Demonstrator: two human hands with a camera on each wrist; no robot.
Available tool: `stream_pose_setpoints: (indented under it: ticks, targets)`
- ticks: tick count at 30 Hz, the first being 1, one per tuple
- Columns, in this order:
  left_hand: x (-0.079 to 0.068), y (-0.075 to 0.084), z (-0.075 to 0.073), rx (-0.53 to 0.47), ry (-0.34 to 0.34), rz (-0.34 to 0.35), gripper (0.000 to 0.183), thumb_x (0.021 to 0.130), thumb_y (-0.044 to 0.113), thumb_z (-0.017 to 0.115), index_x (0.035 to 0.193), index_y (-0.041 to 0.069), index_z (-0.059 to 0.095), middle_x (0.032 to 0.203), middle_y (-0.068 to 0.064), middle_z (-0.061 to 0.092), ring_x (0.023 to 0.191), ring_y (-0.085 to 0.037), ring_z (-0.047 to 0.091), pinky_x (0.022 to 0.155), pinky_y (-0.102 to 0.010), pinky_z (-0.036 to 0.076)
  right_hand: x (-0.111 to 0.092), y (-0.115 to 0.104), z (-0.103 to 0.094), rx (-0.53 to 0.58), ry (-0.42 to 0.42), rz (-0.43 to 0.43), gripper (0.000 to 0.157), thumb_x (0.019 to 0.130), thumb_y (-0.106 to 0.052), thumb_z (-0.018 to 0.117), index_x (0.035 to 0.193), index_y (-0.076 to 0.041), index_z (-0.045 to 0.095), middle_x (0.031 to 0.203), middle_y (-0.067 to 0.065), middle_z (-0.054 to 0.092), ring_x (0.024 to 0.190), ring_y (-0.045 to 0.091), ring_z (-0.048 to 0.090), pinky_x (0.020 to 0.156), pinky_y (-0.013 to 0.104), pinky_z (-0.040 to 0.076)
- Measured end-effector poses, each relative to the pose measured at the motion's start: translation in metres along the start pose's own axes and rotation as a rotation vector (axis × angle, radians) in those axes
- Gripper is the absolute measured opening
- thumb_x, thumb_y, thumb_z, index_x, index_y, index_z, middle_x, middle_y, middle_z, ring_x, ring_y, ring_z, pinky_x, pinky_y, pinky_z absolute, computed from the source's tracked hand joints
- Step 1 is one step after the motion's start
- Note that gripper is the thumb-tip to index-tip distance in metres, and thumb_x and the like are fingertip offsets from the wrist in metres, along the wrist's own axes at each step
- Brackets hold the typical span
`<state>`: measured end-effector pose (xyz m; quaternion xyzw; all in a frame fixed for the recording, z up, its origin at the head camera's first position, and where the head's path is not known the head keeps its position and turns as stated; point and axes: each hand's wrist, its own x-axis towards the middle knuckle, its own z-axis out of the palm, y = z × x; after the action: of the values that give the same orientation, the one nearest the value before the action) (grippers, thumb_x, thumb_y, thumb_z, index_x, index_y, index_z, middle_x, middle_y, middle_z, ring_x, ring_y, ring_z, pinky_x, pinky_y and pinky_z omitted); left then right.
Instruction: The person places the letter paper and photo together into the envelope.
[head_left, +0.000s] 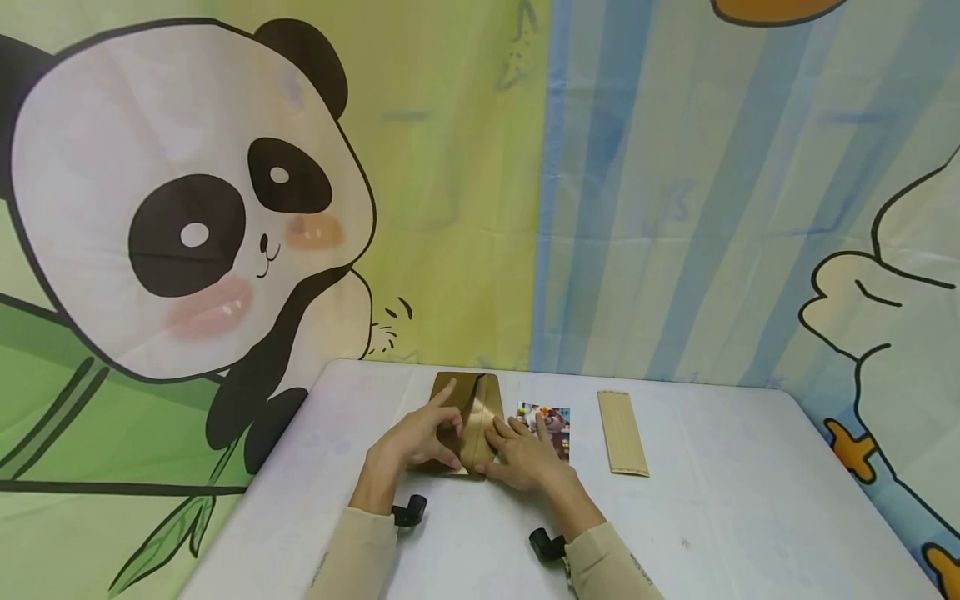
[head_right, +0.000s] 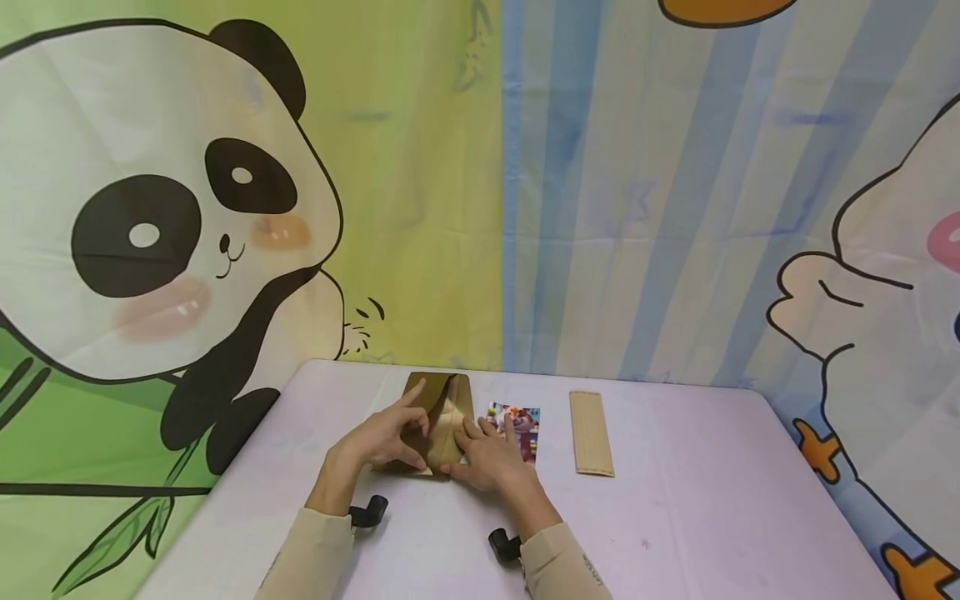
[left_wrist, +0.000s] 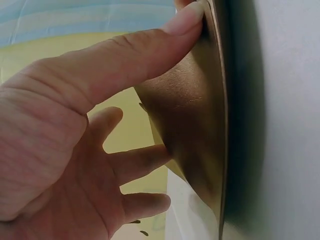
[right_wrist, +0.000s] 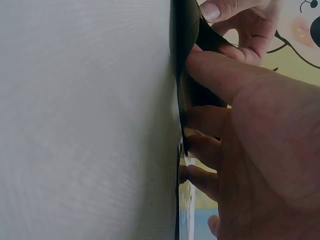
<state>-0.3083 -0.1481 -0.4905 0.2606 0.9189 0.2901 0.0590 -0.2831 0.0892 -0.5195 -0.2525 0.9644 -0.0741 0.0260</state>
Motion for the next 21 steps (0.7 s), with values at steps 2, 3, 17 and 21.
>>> stream_pose_setpoints:
  ticks: [2, 3, 17, 21]
  targets:
    - [0.0004, 0.0002, -0.0001, 0.001, 0.004, 0.001, 0.043, 0.061, 0.033, 0.09, 0.091, 0.02, 0.062, 0.162, -0.003, 0.006, 0.107, -0.027, 0.052, 0.078, -0.037, 0.044, -0.001, 0.0002, 0.0003, -0.005, 0.001, -0.004, 0.074, 0.091, -0.067, 0.041, 0.148, -0.019, 0.038, 0.157, 0.004, 0.026, 0.143, 0.033, 0.025, 0.11, 0.066, 0.001]
    - [0.0006, 0.0004, -0.0002, 0.004, 0.006, 0.001, 0.043, 0.061, 0.034, 0.09, 0.09, 0.021, 0.061, 0.162, -0.003, 0.006, 0.104, -0.027, 0.053, 0.077, -0.037, 0.044, -0.0013, 0.0003, 0.0004, -0.009, 0.003, -0.005, 0.074, 0.091, -0.066, 0.04, 0.148, -0.019, 0.038, 0.157, 0.004, 0.026, 0.143, 0.033, 0.024, 0.111, 0.066, 0.001]
    - [0.0032, 0.0034, -0.0007, 0.031, 0.044, -0.006, 0.042, 0.059, 0.036, 0.09, 0.082, 0.022, 0.057, 0.161, -0.004, 0.011, 0.117, -0.027, 0.054, 0.103, -0.075, 0.006, -0.0009, 0.0, -0.0026, -0.058, 0.03, 0.003, 0.072, 0.091, -0.066, 0.04, 0.147, -0.02, 0.04, 0.155, 0.003, 0.032, 0.141, 0.035, 0.028, 0.111, 0.064, -0.001]
    - [0.0031, 0.0044, 0.0004, 0.05, 0.046, -0.018, 0.043, 0.058, 0.038, 0.089, 0.082, 0.023, 0.057, 0.161, -0.002, 0.011, 0.129, -0.03, 0.046, 0.102, -0.076, 0.002, -0.0012, -0.001, -0.0025, -0.073, 0.028, 0.003, 0.072, 0.092, -0.066, 0.04, 0.147, -0.02, 0.04, 0.155, 0.004, 0.033, 0.142, 0.032, 0.027, 0.111, 0.064, -0.001]
